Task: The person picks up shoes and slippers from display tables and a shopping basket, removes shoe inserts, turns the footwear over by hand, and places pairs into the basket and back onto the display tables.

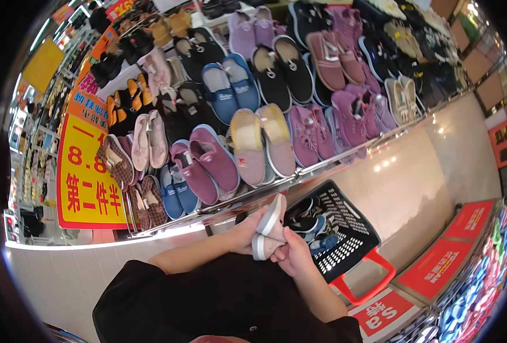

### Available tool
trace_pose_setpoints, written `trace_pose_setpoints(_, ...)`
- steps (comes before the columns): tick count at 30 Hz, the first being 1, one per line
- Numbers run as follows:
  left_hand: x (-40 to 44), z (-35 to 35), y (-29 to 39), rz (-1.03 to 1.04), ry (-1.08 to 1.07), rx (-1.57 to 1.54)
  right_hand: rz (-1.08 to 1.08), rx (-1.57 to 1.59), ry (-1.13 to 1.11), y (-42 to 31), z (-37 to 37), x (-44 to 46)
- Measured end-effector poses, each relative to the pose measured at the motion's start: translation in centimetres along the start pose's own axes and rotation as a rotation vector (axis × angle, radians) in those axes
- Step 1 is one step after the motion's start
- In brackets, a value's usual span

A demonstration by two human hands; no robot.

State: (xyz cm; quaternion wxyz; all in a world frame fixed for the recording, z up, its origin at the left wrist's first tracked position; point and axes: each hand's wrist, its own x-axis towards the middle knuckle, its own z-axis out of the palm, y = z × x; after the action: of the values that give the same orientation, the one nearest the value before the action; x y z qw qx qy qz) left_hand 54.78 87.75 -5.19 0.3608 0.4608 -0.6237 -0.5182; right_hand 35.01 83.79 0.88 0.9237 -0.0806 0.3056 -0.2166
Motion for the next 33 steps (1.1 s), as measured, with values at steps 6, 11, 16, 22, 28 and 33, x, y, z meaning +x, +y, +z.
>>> trace_pose_setpoints(6, -2.4, -4.0, 4.3, 0.380, 0.199, 0.493, -0.056, -0.040, -0.209, -2.1, 11.4, 1.6)
trace_pose_setpoints(11, -5.2, -6.2, 4.9, 0.176, 0.505, -1.039, -0.087, -0.323, -0.501, -3.7, 17.1, 1.7)
trace_pose_setpoints(16, -7.3, -11.5, 7.0, 0.244, 0.473, -1.448, -0.796, -1.105, -0.305, -6.9, 14.0, 4.7)
trace_pose_setpoints(22, -9.0, -13.7, 7.6, 0.238, 0.490, -1.476, -0.149, -0.743, -0.351, -1.7, 10.8, 9.5)
trace_pose_setpoints(28, -9.9, -14.0, 7.2, -0.004, 0.708, -1.428, -0.166, -0.608, -0.168, 0.6, 12.2, 10.0)
trace_pose_setpoints(33, -12.1, -10.6, 5.8, -0.182, 0.696, -1.093, -0.190, -0.640, -0.062, 1.0, 11.9, 11.0)
